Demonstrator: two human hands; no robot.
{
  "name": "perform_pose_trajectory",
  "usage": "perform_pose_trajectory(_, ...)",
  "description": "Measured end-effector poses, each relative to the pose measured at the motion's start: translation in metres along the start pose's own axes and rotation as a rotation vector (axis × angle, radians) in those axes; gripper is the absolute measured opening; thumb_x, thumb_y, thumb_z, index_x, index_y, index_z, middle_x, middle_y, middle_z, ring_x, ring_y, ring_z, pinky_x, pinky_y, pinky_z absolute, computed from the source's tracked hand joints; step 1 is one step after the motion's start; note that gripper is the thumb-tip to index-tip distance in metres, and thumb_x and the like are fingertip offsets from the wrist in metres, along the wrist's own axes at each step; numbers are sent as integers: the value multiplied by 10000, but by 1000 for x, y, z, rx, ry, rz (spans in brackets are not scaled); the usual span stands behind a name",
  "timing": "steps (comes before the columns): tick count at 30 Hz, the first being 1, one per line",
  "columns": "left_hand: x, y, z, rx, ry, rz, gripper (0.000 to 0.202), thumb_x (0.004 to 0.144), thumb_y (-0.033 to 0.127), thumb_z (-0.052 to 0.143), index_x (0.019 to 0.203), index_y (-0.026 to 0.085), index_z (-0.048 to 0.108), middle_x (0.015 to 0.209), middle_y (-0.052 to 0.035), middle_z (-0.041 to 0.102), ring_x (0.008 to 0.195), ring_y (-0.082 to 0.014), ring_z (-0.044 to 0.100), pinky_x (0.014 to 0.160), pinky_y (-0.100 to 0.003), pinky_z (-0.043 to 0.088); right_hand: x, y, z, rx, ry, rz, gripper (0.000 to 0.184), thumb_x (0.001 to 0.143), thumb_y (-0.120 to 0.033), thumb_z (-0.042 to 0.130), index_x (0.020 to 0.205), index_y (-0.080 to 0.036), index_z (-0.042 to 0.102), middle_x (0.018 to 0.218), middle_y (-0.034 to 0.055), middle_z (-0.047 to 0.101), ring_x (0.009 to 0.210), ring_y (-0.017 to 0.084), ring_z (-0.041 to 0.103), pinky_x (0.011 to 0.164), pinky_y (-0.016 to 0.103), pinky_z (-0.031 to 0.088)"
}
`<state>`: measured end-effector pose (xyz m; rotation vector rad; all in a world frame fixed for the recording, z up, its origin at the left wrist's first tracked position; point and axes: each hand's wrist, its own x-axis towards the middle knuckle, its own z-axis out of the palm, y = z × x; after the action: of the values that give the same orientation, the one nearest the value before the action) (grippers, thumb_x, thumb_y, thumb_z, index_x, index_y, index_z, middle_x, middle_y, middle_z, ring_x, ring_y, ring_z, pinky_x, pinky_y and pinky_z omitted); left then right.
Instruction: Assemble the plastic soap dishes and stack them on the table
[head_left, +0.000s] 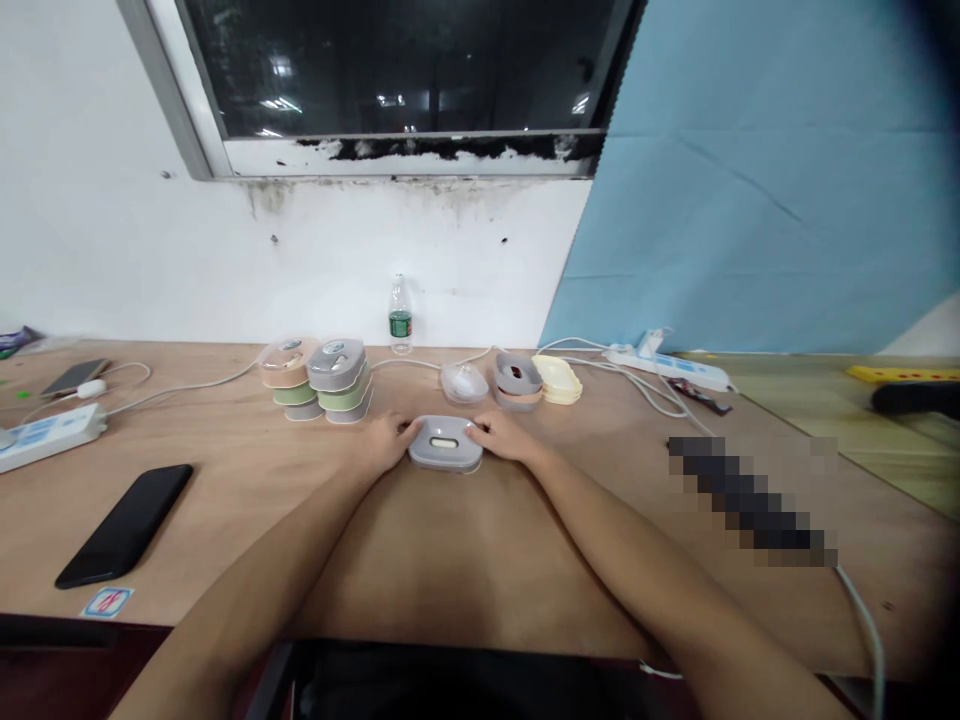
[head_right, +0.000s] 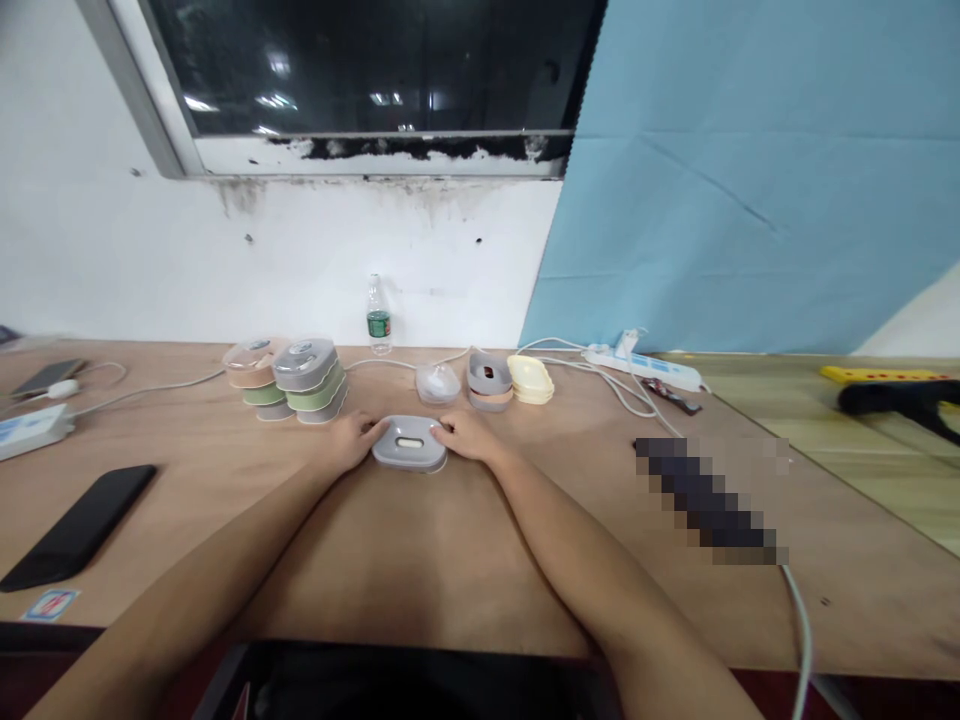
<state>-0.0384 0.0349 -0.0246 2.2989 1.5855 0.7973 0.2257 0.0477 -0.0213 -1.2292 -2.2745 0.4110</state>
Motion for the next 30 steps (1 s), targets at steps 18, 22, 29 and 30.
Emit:
perform_pose_trajectory(18,-3,4,-5,-23,16,-17,441,932,527,401,1122,209,641,1008,-76,691,918,-216,632,807,-325,471,8,2,8,76,463,108,455,852,-424,545,1229,-173,503,608,-34,541,582,170,534,615,299,428)
perform_pose_trajectory(22,-4,5,-6,-57,-11,39,436,930,527,409,1131,219,644,1027,-67,699,912,-215,640,796,-320,476,11,9,8,54,363,116,360,874,-374,514,1184,-193,545,656,-8,596,632,188,577,650,318,439)
perform_pose_trajectory(29,-3,1,-2,-81,-9,41,386,920,482,462,1140,215,633,1009,-57,707,900,-215,656,792,-321,493,10,14,10,67,454,156,215,822,-358,538,964,-197,537,597,-41,520,581,169,527,589,281,389)
perform_pose_trajectory(30,-2,-1,-1,-78,2,23,378,922,474,464,1138,214,632,1019,-60,706,913,-217,656,809,-326,493,10,15,10,72,468,168,211,809,-351,541,955,-199,529,603,-42,520,581,168,526,585,278,387)
